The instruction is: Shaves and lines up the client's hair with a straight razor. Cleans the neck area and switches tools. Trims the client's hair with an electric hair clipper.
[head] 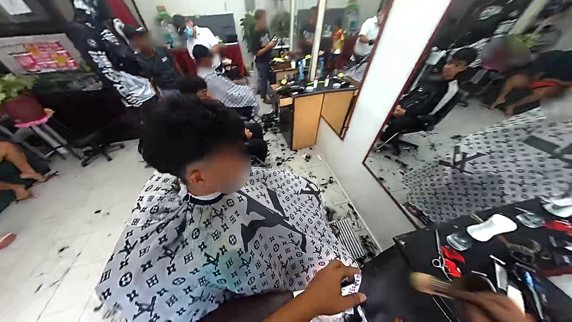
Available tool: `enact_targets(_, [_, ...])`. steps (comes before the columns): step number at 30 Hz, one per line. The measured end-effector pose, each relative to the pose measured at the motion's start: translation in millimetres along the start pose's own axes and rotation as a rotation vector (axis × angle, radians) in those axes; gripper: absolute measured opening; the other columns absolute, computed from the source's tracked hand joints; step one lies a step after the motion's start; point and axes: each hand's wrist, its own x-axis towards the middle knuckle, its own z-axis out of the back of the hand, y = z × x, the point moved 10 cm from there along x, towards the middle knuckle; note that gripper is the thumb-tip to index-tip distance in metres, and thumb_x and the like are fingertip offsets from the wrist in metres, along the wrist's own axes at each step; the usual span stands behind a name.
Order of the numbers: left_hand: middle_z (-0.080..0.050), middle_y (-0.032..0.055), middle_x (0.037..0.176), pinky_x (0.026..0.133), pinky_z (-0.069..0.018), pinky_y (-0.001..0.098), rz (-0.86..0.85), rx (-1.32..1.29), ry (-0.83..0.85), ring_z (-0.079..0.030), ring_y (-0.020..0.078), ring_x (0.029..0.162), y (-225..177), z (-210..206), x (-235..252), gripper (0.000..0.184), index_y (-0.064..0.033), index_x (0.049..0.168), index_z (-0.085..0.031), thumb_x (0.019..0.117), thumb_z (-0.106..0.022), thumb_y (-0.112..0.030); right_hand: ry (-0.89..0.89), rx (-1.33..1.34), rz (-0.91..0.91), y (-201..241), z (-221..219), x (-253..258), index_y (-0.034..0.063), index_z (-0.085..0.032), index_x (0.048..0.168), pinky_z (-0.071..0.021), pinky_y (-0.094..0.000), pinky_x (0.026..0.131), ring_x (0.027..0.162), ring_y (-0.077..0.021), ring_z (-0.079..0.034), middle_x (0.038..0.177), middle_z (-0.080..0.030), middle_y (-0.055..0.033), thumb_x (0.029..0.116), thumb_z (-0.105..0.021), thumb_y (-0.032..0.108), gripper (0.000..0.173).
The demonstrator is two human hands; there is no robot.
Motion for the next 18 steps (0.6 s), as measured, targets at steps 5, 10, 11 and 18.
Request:
enact_targets(5, [-0.054, 0.0254, 0.14, 0.095, -0.0555, 0.0559, 0.062, 0.013, -0.142, -0.064, 0.038, 0.116, 20.3, 42.5, -57.7, 0.101, -0.0191, 0.162, -0.032, 0.0802, -0.087, -0.038, 0.164, 0.375, 0.307, 248.9, -111.6, 2.6, 0.0071, -0.08, 0.106, -0.0589, -0.0435, 0.087, 0.093, -0.0252, -0.069, 0.098, -0.071, -0.014, 0.0891, -0.071, 0.004, 0.02])
enact_targets(10, [-0.071, 0.0134, 0.116, 0.094, -0.0596, 0.0368, -0.023, -0.444, -0.56, -0.071, 0.0165, 0.103, 57.3, 131.2, -154.6, 0.051, 0.005, 0.134, -0.055, 0.0927, -0.074, -0.017, -0.006, 0.645, 0.413, 348.1, -140.6, -11.3, 0.0051, -0.07, 0.123, -0.0586, -0.0353, 0.097, 0.113, -0.0158, -0.067, 0.123, -0.07, -0.0088, 0.0966, -0.065, 0.015, 0.029])
enact_targets(11, [-0.071, 0.0091, 0.104, 0.085, -0.0605, 0.0307, -0.016, -0.632, -0.634, -0.071, 0.0112, 0.091, 65.7, 143.9, -171.0, 0.039, 0.0046, 0.13, -0.056, 0.0975, -0.068, -0.014, 0.011, 0.687, 0.339, 351.3, -150.8, -8.7, 0.0031, -0.064, 0.131, -0.0569, -0.0378, 0.1, 0.12, -0.0193, -0.064, 0.132, -0.065, -0.0124, 0.096, -0.068, 0.022, 0.04])
enact_targets(18, [-0.056, -0.003, 0.06, 0.049, -0.0484, 0.0185, -0.002, -1.073, -0.847, -0.052, 0.0032, 0.049, 64.5, 221.8, -240.4, 0.011, -0.0038, 0.107, -0.056, 0.1073, -0.049, -0.012, 0.399, 0.904, 0.231, 467.5, -205.8, -29.0, 0.0006, -0.046, 0.149, -0.0613, -0.0339, 0.082, 0.101, -0.015, -0.069, 0.139, -0.059, -0.0145, 0.1033, -0.058, 0.03, 0.056])
